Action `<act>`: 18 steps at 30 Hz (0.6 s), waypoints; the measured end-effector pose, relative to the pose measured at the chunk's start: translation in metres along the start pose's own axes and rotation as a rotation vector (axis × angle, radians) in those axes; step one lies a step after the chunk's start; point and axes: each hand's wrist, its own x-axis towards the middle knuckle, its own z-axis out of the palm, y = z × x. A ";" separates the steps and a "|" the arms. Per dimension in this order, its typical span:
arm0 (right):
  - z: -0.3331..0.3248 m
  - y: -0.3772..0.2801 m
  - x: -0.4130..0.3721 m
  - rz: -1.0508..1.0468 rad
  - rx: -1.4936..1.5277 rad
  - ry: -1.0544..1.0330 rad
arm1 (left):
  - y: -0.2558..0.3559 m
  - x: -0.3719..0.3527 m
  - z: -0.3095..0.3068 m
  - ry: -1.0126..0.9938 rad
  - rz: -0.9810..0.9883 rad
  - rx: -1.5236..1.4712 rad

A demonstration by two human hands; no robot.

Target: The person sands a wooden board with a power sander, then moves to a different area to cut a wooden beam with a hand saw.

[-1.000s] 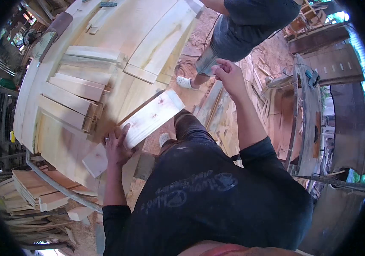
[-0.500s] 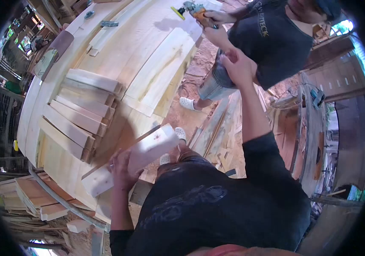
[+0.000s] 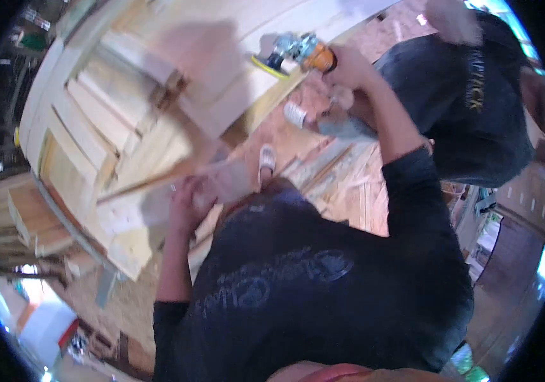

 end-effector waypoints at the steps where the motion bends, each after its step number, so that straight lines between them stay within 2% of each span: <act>1: 0.004 -0.009 0.000 -0.010 -0.005 -0.074 | 0.004 -0.004 -0.005 -0.014 -0.030 0.042; 2: 0.006 -0.015 -0.001 -0.019 -0.015 -0.128 | 0.011 -0.006 -0.013 -0.063 -0.045 0.157; 3: 0.008 -0.021 -0.002 -0.033 0.029 -0.085 | 0.017 0.001 -0.019 -0.094 -0.043 0.273; 6: 0.005 -0.037 -0.019 -0.027 0.156 0.030 | 0.021 0.018 -0.028 -0.213 0.139 0.345; 7: 0.002 -0.042 -0.023 -0.008 0.201 0.044 | 0.024 0.022 -0.025 -0.296 0.155 0.408; 9: 0.008 -0.046 -0.037 0.058 0.308 0.076 | 0.014 0.030 -0.016 -0.331 0.162 0.398; 12: 0.034 -0.059 -0.070 0.186 0.497 0.132 | -0.001 0.029 -0.012 -0.293 0.234 0.345; 13: 0.045 -0.063 -0.085 0.213 0.591 0.094 | -0.003 0.026 -0.013 -0.268 0.266 0.318; 16: 0.105 -0.067 -0.138 0.326 0.580 0.194 | -0.005 0.012 -0.022 -0.338 0.369 0.348; 18: 0.143 -0.070 -0.185 0.402 0.669 0.124 | -0.016 0.001 -0.022 -0.329 0.423 0.320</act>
